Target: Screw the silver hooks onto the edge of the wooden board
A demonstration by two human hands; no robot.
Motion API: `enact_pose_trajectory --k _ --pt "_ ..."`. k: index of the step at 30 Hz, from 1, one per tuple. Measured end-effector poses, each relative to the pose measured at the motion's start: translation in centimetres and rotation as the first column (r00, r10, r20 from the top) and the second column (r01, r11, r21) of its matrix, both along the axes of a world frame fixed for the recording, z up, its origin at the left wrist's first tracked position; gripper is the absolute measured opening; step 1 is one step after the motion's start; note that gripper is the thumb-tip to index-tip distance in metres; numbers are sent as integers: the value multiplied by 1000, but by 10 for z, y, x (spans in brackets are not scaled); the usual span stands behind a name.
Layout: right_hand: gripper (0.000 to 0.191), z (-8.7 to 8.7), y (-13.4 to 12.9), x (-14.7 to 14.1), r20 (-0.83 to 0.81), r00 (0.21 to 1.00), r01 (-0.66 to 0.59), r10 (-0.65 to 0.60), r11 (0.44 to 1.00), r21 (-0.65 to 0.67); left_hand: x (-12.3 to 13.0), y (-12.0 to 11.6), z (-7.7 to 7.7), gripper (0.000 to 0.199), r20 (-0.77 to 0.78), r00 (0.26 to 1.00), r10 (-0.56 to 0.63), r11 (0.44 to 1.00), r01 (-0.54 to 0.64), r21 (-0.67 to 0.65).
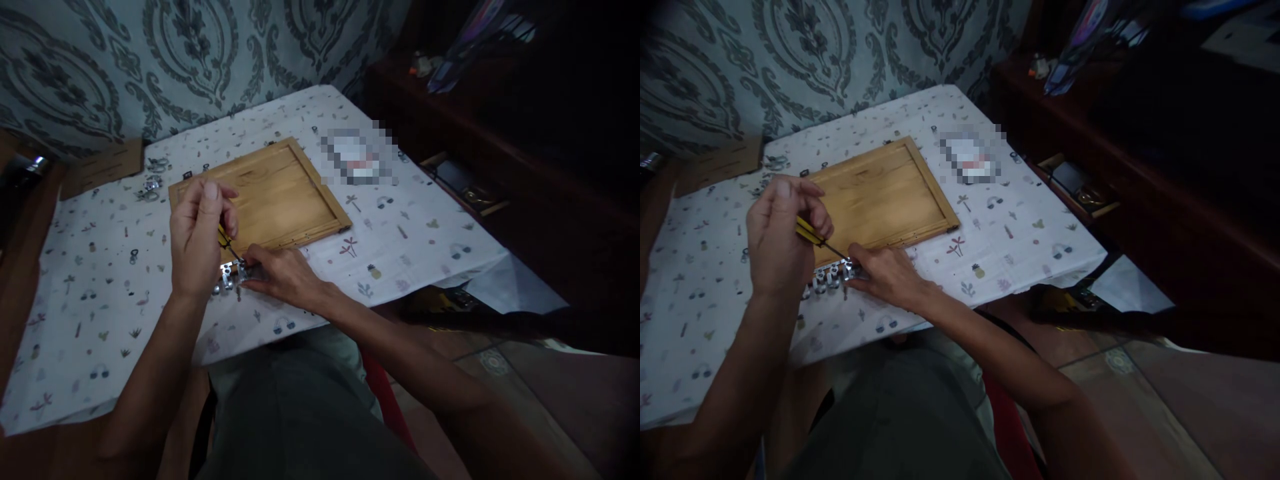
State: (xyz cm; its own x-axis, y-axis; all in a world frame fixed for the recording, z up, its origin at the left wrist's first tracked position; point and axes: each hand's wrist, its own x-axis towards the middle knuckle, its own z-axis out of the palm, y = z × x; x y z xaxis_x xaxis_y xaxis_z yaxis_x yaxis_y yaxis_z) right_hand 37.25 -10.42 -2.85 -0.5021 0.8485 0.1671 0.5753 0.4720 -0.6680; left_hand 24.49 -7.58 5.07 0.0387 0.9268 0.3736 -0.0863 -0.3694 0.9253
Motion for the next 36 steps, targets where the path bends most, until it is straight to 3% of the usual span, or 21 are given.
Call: enact_pose_trajectory --k 3,13,20,27,36 --pt "33 0 0 0 29 999 16 -16 1000 15 2 -5 -1 22 9 992 124 991 -124 45" --pt "34 3 0 0 27 1000 -4 5 1000 -16 10 -5 2 23 103 990 92 996 -92 -5" --pt "32 0 0 0 8 1000 3 -3 1000 -5 3 5 4 20 127 987 -96 995 97 -2" --pt "29 1 0 -1 6 1000 24 -24 1000 2 -5 10 6 15 71 947 -314 946 318 -65" --pt "31 1 0 0 -10 1000 8 -8 1000 -2 -3 -1 16 17 136 986 -92 994 84 69"
